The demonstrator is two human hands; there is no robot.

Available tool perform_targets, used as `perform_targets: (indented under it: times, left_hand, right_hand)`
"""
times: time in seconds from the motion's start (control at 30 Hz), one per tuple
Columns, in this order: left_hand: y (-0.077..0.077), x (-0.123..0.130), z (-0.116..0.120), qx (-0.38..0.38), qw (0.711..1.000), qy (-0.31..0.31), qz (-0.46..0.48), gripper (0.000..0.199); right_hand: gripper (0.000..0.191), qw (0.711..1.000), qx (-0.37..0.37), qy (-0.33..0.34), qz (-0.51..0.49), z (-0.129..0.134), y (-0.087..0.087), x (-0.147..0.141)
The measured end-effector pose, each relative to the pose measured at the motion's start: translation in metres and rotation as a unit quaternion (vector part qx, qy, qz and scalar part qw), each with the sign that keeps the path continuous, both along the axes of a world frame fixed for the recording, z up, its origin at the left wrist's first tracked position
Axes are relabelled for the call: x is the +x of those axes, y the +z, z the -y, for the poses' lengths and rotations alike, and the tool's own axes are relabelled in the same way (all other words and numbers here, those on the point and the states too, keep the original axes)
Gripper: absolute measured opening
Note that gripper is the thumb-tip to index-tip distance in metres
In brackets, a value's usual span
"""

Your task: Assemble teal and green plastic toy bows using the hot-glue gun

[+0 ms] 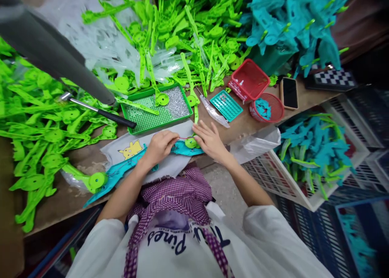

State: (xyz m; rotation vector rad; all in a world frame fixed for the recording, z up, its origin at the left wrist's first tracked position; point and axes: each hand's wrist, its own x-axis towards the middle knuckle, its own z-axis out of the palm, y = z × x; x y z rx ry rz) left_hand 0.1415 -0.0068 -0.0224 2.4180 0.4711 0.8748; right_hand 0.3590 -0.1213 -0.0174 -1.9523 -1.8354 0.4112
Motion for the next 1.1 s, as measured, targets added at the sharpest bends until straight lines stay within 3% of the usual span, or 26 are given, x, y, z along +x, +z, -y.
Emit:
perform_targets:
  times: [0.1, 0.17, 0.23, 0.3, 0.4, 0.47, 0.53, 0.63, 0.8, 0.87, 0.97, 1.1]
  left_hand:
    - [-0.002, 0.0, 0.003, 0.01, 0.999, -0.032, 0.024, 0.015]
    - [-0.002, 0.0, 0.007, -0.012, 0.998, -0.043, 0.035, 0.015]
    - [0.0, 0.0, 0.009, -0.09, 0.994, -0.027, 0.05, 0.016]
    - [0.002, 0.001, 0.01, -0.216, 0.974, -0.011, 0.064, 0.028]
    - [0.004, 0.002, 0.008, -0.387, 0.92, -0.006, 0.067, 0.049]
    - [0.004, 0.003, 0.007, -0.431, 0.9, 0.012, 0.063, 0.043]
    - [0.005, 0.004, 0.007, -0.429, 0.901, 0.029, 0.06, 0.034]
    - [0.008, 0.004, 0.009, -0.402, 0.915, 0.019, 0.045, 0.029]
    - [0.015, 0.003, 0.015, -0.328, 0.944, -0.02, 0.005, 0.026]
    - [0.014, 0.003, 0.016, -0.291, 0.956, -0.026, -0.015, 0.028]
    - [0.012, 0.001, 0.017, -0.242, 0.969, -0.029, -0.034, 0.03]
    - [0.015, -0.001, 0.018, -0.123, 0.982, -0.037, -0.137, 0.024]
  right_hand:
    - [0.053, 0.998, 0.027, -0.003, -0.062, 0.008, 0.026, -0.012]
    - [0.052, 0.991, -0.022, 0.02, -0.128, 0.01, 0.037, -0.024]
    - [0.041, 0.969, -0.077, 0.014, -0.234, 0.009, 0.037, -0.034]
    - [0.04, 0.914, -0.098, -0.029, -0.393, 0.009, 0.028, -0.044]
    - [0.046, 0.795, -0.091, -0.11, -0.589, 0.007, 0.011, -0.058]
    - [0.048, 0.76, -0.097, -0.13, -0.63, 0.007, 0.004, -0.068]
    - [0.05, 0.76, -0.127, -0.106, -0.629, 0.006, 0.001, -0.074]
    - [0.049, 0.796, -0.169, -0.036, -0.579, 0.009, 0.008, -0.069]
    - [0.04, 0.891, -0.029, -0.097, -0.443, 0.008, 0.032, -0.039]
    - [0.031, 0.912, -0.016, -0.057, -0.407, 0.001, 0.036, -0.035]
    - [0.025, 0.916, -0.029, -0.005, -0.399, -0.006, 0.037, -0.036]
    - [0.024, 0.89, 0.021, -0.117, -0.439, -0.001, 0.043, -0.025]
